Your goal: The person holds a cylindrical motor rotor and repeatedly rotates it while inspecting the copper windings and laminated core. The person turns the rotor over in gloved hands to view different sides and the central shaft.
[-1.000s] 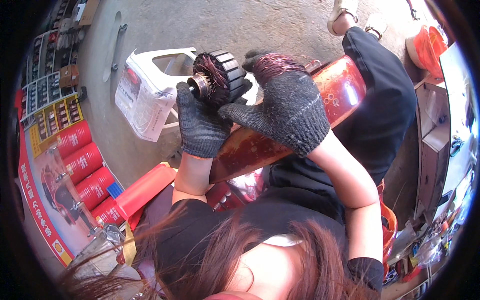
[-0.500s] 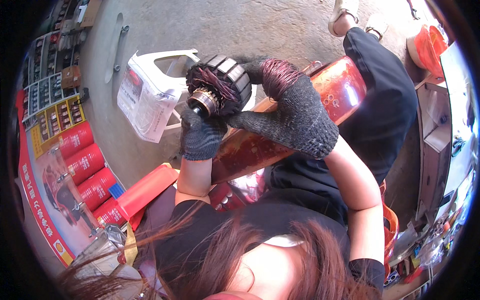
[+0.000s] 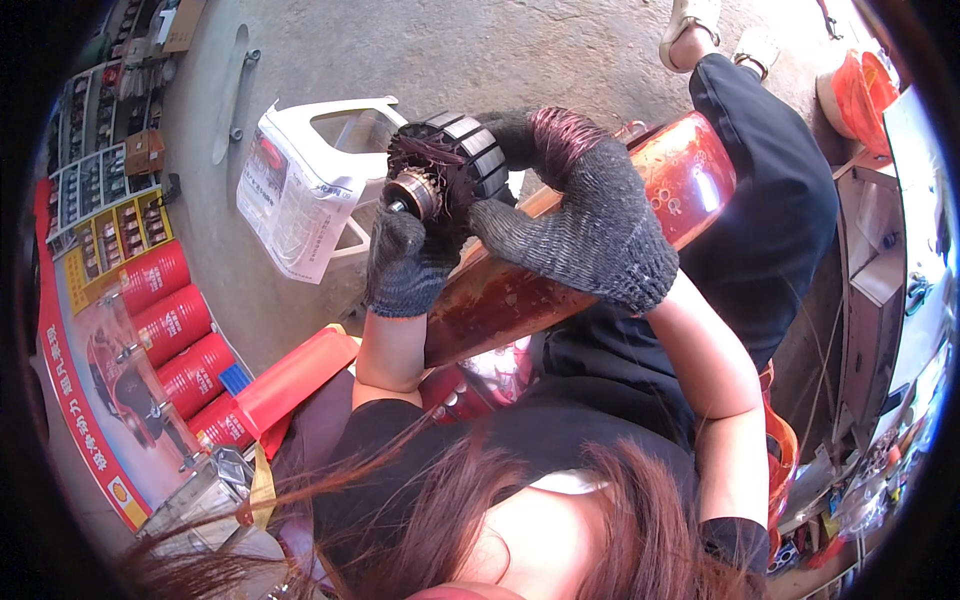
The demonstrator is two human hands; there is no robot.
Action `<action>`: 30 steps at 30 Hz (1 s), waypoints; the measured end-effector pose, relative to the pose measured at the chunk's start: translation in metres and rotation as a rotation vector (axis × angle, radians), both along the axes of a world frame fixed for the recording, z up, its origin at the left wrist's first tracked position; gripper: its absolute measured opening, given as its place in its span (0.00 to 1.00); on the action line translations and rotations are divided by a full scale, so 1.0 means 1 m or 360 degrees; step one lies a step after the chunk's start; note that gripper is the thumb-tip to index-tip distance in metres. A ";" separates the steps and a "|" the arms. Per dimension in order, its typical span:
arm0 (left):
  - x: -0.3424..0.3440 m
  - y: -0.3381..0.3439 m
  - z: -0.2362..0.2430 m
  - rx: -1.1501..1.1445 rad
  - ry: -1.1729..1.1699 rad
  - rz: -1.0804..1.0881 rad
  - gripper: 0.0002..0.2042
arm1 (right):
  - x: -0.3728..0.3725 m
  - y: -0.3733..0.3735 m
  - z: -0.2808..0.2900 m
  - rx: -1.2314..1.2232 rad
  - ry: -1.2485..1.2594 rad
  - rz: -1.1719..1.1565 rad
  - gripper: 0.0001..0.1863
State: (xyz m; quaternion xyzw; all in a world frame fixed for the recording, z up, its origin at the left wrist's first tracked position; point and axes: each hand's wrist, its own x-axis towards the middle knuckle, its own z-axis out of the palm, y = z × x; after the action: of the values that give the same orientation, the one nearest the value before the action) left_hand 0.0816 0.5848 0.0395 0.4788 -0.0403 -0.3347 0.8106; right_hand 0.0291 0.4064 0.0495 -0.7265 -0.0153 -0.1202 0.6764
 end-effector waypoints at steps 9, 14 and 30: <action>0.001 0.001 -0.016 -0.0144 0.0063 -0.0007 0.40 | 0.002 0.003 0.003 0.0039 -0.0035 -0.0083 0.26; 0.003 0.000 -0.015 -0.0072 0.0085 0.0051 0.40 | 0.003 0.002 -0.006 0.0138 -0.0053 -0.0109 0.25; -0.003 0.002 -0.015 0.0042 -0.0195 0.0238 0.47 | -0.001 -0.001 -0.001 0.0135 -0.0001 -0.0053 0.24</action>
State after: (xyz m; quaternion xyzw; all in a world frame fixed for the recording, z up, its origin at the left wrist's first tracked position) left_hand 0.0783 0.5866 0.0243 0.5108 -0.0495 -0.2439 0.8229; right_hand 0.0280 0.4058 0.0483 -0.6973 0.0017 -0.1323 0.7045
